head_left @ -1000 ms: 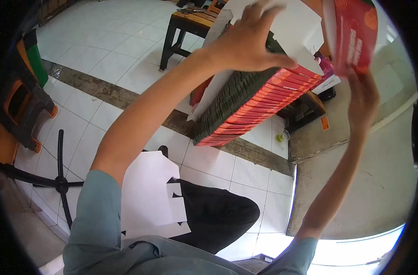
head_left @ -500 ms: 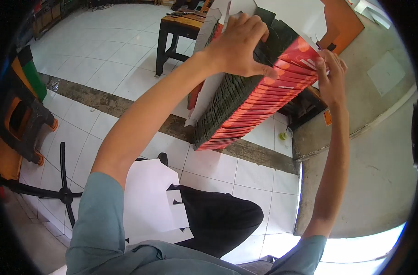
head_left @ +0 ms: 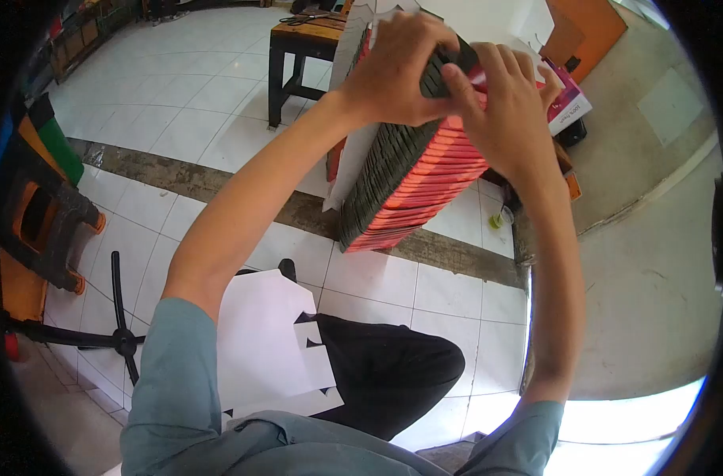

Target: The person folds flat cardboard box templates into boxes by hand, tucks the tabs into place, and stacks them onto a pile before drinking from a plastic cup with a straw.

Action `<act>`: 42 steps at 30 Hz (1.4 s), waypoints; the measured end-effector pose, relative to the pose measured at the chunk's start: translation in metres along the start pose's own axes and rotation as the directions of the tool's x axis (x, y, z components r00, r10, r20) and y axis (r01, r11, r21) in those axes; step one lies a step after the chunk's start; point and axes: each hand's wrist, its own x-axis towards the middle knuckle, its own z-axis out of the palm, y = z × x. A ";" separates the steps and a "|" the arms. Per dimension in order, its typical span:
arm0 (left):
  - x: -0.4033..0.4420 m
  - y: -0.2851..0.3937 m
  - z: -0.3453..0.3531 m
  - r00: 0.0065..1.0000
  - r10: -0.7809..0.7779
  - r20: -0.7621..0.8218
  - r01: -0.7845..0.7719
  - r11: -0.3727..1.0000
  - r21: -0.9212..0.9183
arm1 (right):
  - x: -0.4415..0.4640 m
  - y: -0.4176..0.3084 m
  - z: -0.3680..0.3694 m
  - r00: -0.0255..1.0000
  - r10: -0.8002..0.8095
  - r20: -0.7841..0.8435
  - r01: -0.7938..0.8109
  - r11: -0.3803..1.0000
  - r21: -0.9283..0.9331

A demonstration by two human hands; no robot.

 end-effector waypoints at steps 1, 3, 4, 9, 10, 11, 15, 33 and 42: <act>0.001 0.002 0.000 1.000 -0.001 0.000 0.001 1.000 -0.007 | -0.009 -0.008 0.002 0.997 -0.008 -0.082 0.008 1.000 -0.004; 0.003 0.005 -0.004 0.995 -0.061 0.082 0.054 0.995 0.081 | -0.019 -0.011 0.011 0.987 -0.016 -0.163 0.015 1.000 -0.008; 0.003 0.007 -0.008 0.961 -0.088 0.263 0.024 0.972 0.235 | -0.023 -0.010 0.017 0.988 -0.021 -0.155 0.027 0.999 0.033; -0.003 0.011 0.002 0.965 -0.129 0.228 0.113 0.990 0.081 | -0.012 0.026 0.015 0.891 0.023 -0.453 0.077 0.976 0.202; -0.004 0.017 0.006 0.969 -0.210 0.128 0.213 0.977 -0.010 | -0.007 0.049 0.008 0.897 0.093 -0.433 0.016 0.970 0.241; -0.008 0.019 0.012 0.969 -0.208 0.130 0.211 0.978 -0.005 | -0.002 0.074 0.003 0.898 0.161 -0.409 -0.045 0.959 0.281; -0.019 0.026 0.039 0.880 -0.465 0.094 0.470 0.882 -0.029 | 0.015 0.145 0.029 0.845 0.532 0.060 -0.315 0.404 0.859; -0.003 0.010 0.037 0.840 -0.426 0.335 0.458 0.889 -0.018 | -0.049 0.126 0.069 0.472 0.882 -0.006 -0.264 0.148 0.953; -0.028 0.037 -0.030 0.882 -0.362 0.302 0.378 0.926 0.009 | -0.373 -0.323 0.053 0.834 -0.403 0.376 -0.133 0.515 0.847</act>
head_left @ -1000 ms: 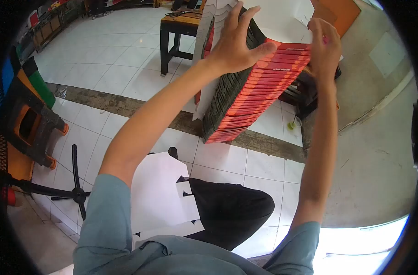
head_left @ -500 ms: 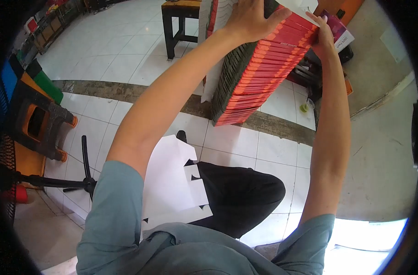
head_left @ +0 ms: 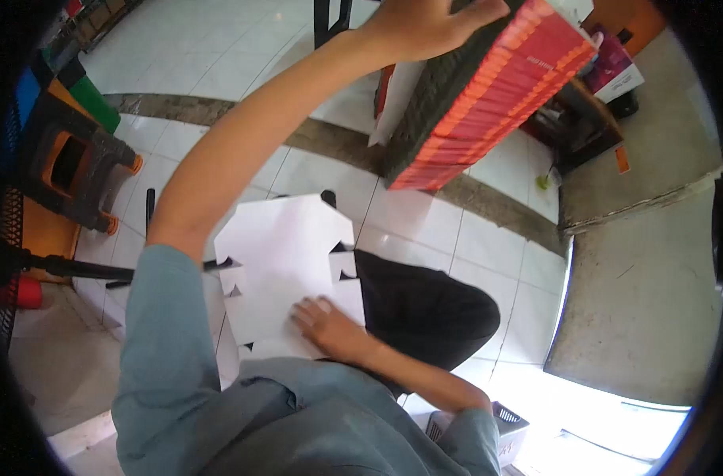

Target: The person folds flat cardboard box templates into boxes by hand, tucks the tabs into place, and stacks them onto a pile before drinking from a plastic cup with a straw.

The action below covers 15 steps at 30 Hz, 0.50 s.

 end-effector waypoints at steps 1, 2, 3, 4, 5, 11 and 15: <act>-0.023 0.011 -0.017 0.999 0.011 0.037 -0.009 0.999 -0.039 | -0.015 -0.024 0.020 0.999 -0.029 0.032 0.031 0.998 -0.051; -0.053 0.022 -0.035 0.993 -0.080 0.085 0.089 0.990 -0.107 | -0.024 -0.043 0.034 0.996 -0.063 0.061 0.069 0.992 -0.107; -0.081 0.037 -0.056 0.990 -0.078 0.118 0.085 0.995 -0.052 | -0.030 -0.055 0.042 0.991 -0.097 0.090 0.111 0.980 -0.166; -0.107 0.053 -0.077 0.986 -0.071 0.148 0.071 0.997 0.002 | -0.031 -0.060 0.048 0.985 -0.131 0.117 0.155 0.961 -0.230; -0.137 0.064 -0.095 0.969 -0.152 0.196 0.161 0.987 -0.027 | -0.028 -0.061 0.051 0.985 -0.136 0.109 0.158 0.961 -0.225; -0.244 0.131 -0.185 0.649 -0.598 0.470 0.668 0.744 0.022 | -0.020 -0.072 0.050 0.953 -0.048 0.298 0.112 0.973 -0.201; -0.253 0.164 -0.225 0.477 -0.717 0.509 0.805 0.589 0.074 | -0.005 -0.074 -0.014 0.987 0.088 0.135 -0.111 0.978 0.176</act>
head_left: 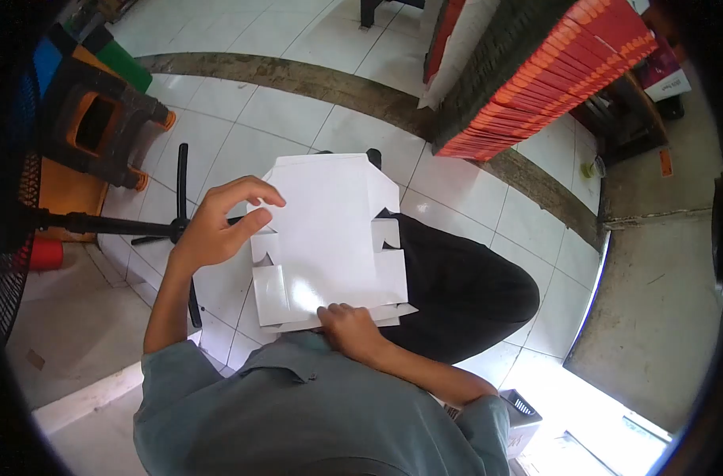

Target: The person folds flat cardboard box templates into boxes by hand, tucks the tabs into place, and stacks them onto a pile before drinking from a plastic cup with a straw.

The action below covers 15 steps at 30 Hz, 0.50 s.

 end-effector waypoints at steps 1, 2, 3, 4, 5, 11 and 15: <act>-0.007 0.003 -0.003 1.000 0.010 -0.007 -0.010 1.000 0.003 | 0.001 0.000 -0.014 0.999 0.044 0.001 -0.043 0.986 0.163; -0.013 0.006 -0.006 1.000 0.023 -0.014 -0.022 1.000 0.007 | 0.002 -0.002 -0.028 0.996 0.088 0.008 -0.086 0.944 0.319; -0.017 0.007 -0.008 0.999 0.051 0.003 -0.051 0.999 0.015 | 0.003 -0.007 -0.047 0.984 0.147 -0.096 -0.094 0.903 0.420; -0.020 0.006 -0.005 0.999 0.049 -0.005 -0.049 0.999 0.013 | 0.004 -0.014 -0.068 0.986 0.142 -0.090 -0.093 0.904 0.416; -0.022 0.002 0.001 0.980 0.188 -0.064 -0.189 0.982 -0.006 | 0.005 -0.022 -0.089 0.946 0.231 -0.227 -0.086 0.854 0.514; 0.004 0.029 0.070 0.839 0.532 0.115 -0.512 0.700 0.498 | -0.021 -0.020 -0.181 0.870 -0.070 -0.488 0.098 0.995 0.033; 0.012 0.019 0.132 0.782 0.568 0.258 -0.619 0.654 0.435 | -0.038 -0.041 -0.184 0.830 -0.123 -0.544 0.062 0.990 -0.130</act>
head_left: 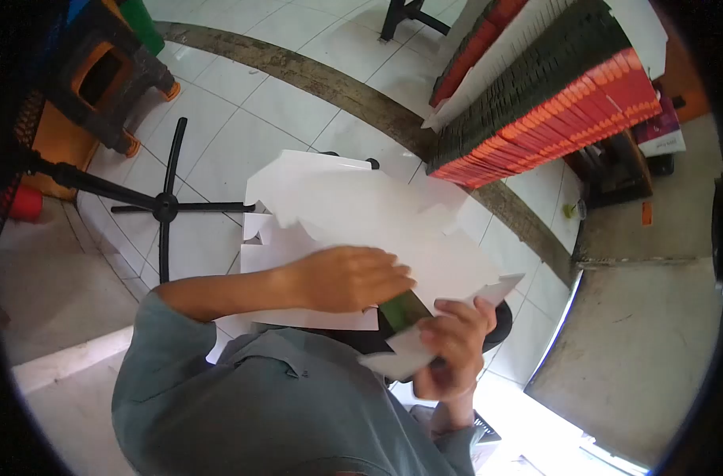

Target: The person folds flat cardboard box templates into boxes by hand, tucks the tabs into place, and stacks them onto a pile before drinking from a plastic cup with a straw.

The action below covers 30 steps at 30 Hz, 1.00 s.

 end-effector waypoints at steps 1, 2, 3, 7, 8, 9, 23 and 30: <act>0.007 0.010 0.008 0.999 0.012 0.045 -0.007 0.995 -0.099 | -0.004 -0.007 -0.003 1.000 -0.001 -0.004 0.000 0.999 -0.055; 0.014 0.015 0.013 0.995 0.032 0.090 -0.013 0.980 -0.200 | -0.017 0.000 -0.001 0.995 -0.098 -0.032 0.090 0.975 -0.202; 0.022 0.017 0.011 0.997 0.023 0.079 -0.007 0.979 -0.204 | -0.023 0.000 -0.004 0.995 -0.103 -0.018 0.097 0.974 -0.204; 0.043 0.008 -0.029 0.959 -0.004 0.283 0.131 0.892 -0.432 | -0.037 0.005 -0.017 0.995 -0.036 -0.089 0.027 0.995 -0.101; 0.048 -0.001 -0.037 0.932 0.007 0.362 0.213 0.798 -0.564 | -0.040 0.005 -0.019 0.991 0.017 -0.136 -0.035 0.991 -0.127; 0.052 -0.008 -0.040 0.899 0.034 0.436 0.299 0.680 -0.669 | -0.043 0.007 -0.022 0.980 0.070 -0.187 -0.099 0.983 -0.152; 0.092 0.014 -0.038 0.883 -0.290 0.368 0.432 0.201 -0.879 | 0.002 0.032 -0.049 0.978 0.191 0.079 -0.181 0.977 -0.117; 0.112 0.019 -0.038 0.834 -0.445 0.327 0.227 -0.264 -0.938 | -0.021 0.017 -0.011 0.996 -0.021 -0.090 -0.019 0.907 -0.420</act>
